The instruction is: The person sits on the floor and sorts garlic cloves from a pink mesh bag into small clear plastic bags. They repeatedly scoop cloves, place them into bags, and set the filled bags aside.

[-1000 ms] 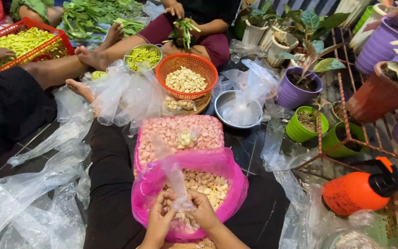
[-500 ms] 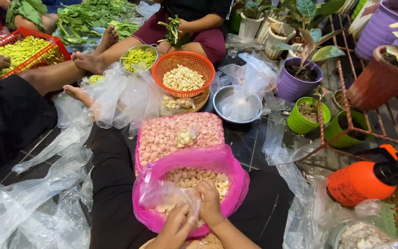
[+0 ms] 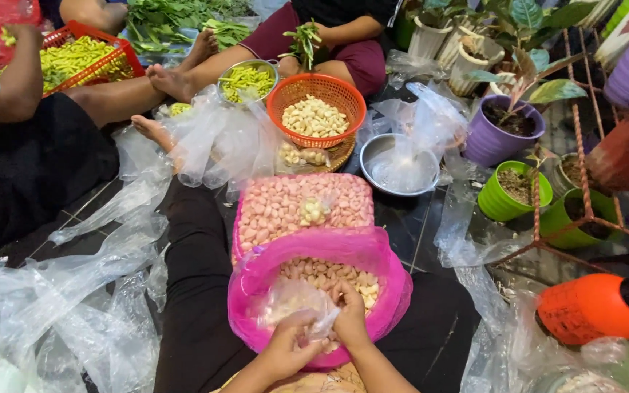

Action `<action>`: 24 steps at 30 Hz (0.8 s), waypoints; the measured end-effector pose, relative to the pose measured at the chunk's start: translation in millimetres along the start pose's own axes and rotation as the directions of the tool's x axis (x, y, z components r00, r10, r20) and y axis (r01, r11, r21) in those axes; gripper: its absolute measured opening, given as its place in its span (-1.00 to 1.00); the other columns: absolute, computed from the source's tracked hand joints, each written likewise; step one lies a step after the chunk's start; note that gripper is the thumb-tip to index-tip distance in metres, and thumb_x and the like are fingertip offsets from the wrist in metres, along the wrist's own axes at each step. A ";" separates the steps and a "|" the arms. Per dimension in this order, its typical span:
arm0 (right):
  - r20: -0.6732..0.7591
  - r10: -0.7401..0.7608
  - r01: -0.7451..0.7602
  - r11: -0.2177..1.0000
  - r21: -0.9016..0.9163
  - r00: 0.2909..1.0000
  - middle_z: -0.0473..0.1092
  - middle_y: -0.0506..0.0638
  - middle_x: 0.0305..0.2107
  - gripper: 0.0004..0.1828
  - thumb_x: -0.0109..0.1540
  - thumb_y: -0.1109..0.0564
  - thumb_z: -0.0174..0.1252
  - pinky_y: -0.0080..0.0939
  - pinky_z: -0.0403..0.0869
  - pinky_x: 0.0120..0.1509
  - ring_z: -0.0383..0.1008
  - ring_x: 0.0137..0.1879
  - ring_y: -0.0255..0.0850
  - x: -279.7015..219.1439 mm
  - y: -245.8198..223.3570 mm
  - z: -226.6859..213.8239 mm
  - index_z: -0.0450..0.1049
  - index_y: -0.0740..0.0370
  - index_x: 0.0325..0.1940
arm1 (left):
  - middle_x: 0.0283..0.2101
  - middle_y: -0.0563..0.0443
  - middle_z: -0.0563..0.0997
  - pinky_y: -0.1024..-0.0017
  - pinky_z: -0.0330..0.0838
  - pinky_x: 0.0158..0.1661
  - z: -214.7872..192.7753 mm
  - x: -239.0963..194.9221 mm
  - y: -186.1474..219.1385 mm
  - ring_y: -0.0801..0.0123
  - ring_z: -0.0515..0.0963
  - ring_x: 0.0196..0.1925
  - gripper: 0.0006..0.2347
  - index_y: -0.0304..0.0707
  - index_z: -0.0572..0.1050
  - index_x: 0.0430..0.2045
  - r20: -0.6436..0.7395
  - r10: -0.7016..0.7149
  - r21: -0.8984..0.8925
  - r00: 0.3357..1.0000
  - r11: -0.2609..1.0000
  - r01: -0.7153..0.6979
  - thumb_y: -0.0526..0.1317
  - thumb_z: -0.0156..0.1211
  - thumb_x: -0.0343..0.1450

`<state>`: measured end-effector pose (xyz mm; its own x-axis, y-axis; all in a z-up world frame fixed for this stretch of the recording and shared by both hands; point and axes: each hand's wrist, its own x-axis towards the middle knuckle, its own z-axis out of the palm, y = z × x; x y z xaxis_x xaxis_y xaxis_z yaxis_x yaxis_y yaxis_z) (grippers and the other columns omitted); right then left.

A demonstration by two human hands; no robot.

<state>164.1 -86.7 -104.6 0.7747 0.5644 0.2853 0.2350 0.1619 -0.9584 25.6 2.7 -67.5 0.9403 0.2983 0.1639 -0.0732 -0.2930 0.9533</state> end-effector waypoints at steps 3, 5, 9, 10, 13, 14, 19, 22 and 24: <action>0.187 0.325 -0.370 0.873 0.317 0.927 0.40 -0.04 -0.41 -0.62 0.08 0.54 0.18 -0.41 0.33 -0.33 0.37 -0.35 -0.33 -0.8 3.6 0.6 0.37 0.11 -0.25 | -0.23 0.07 0.82 0.52 0.55 -0.02 16.1 1.4 -65.7 0.47 0.74 -0.10 -0.70 -0.16 0.75 -0.29 -0.355 -0.241 -0.068 0.903 0.970 0.233 -0.28 0.41 0.11; 0.419 0.489 -0.626 0.719 0.303 0.765 0.44 0.03 -0.49 -0.67 0.17 0.51 0.10 -0.49 0.17 -0.68 0.31 -0.68 -0.38 -6.8 -4.4 4.5 0.35 0.14 -0.15 | -0.26 -0.02 0.68 0.49 0.55 -0.25 6.5 6.7 -68.4 0.38 0.65 -0.25 -0.69 -0.23 0.52 -0.12 -0.528 -0.329 -0.395 0.783 0.911 0.117 -0.47 0.18 0.27; 0.530 0.438 -0.615 0.759 0.216 0.726 0.47 -0.04 -0.37 -0.66 0.14 0.50 0.06 -0.54 0.25 -0.49 0.36 -0.52 -0.46 -2.6 -3.2 0.3 0.36 0.15 -0.13 | -0.41 -0.03 0.62 0.50 0.55 -0.51 2.1 3.7 -55.1 0.41 0.58 -0.40 -0.71 -0.23 0.56 -0.30 -0.488 -0.370 -0.456 0.791 0.880 0.130 -0.56 -0.03 0.27; 0.540 0.405 -0.586 0.781 0.215 0.738 0.47 -0.02 -0.32 -0.62 0.08 0.50 0.17 -0.48 0.36 -0.44 0.44 -0.45 -0.39 -1.4 0.4 -3.1 0.38 0.17 -0.12 | -0.34 -0.04 0.63 0.53 0.54 -0.54 5.6 2.2 -71.7 0.46 0.57 -0.43 -0.73 -0.26 0.56 -0.23 -0.435 -0.408 -0.574 0.803 0.812 0.102 -0.55 0.01 0.31; 0.447 0.455 -0.594 0.767 0.244 0.770 0.46 0.02 -0.44 -0.75 0.13 0.44 0.26 -0.42 0.37 -0.56 0.42 -0.55 -0.33 3.8 -0.1 -6.0 0.44 0.23 -0.21 | -0.21 -0.04 0.67 0.49 0.54 -0.32 20.7 -5.4 -95.6 0.45 0.61 -0.31 -0.76 -0.29 0.57 -0.12 -0.296 -0.436 -0.726 0.850 0.681 0.096 -0.47 0.12 0.37; 0.329 0.532 -0.619 0.736 0.276 0.780 0.45 0.05 -0.62 -0.87 0.24 0.40 0.26 -0.40 0.27 -0.74 0.31 -0.73 -0.35 7.2 -2.0 -6.0 0.49 0.26 -0.30 | -0.15 -0.04 0.69 0.42 0.55 -0.08 26.5 -6.9 -99.3 0.39 0.66 -0.16 -0.77 -0.29 0.58 -0.09 -0.206 -0.420 -0.765 0.884 0.632 0.122 -0.40 0.18 0.38; 0.225 0.396 -0.446 0.857 0.258 0.890 0.34 -0.02 -0.42 -0.78 0.13 0.39 0.18 -0.37 0.36 -0.45 0.41 -0.43 -0.24 1.0 21.9 -11.4 0.35 0.14 -0.29 | -0.24 0.05 0.69 0.49 0.49 -0.09 17.9 2.9 -65.1 0.44 0.64 -0.15 -0.84 -0.23 0.58 -0.29 -0.265 -0.362 -0.462 0.894 0.861 0.212 -0.40 0.19 0.30; 0.485 0.436 -0.638 0.650 0.413 0.758 0.36 0.03 -0.58 -0.73 0.22 0.36 0.21 -0.45 0.34 -0.68 0.45 -0.66 -0.24 -1.3 8.8 -9.2 0.26 0.17 -0.17 | -0.38 0.10 0.55 0.52 0.38 -0.24 12.9 6.6 -82.6 0.46 0.53 -0.30 -0.82 -0.14 0.48 -0.38 -0.508 -0.335 -0.348 0.794 0.923 0.167 -0.47 0.04 0.28; 0.629 0.383 -0.701 0.595 0.392 0.677 0.36 0.00 -0.71 -0.67 0.22 0.31 0.25 -0.45 0.27 -0.64 0.40 -0.69 -0.30 -2.3 6.2 -9.5 0.24 0.15 -0.10 | -0.43 0.13 0.40 0.50 0.26 -0.27 7.2 4.9 -75.7 0.49 0.41 -0.37 -0.81 -0.09 0.36 -0.38 -0.625 -0.275 -0.291 0.730 0.951 0.108 -0.49 -0.01 0.32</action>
<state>169.3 -94.7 -111.2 0.2454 0.9528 -0.1789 -0.6339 0.0181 -0.7732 38.1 19.9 -140.6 0.4990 0.8664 0.0166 -0.0642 0.0179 0.9978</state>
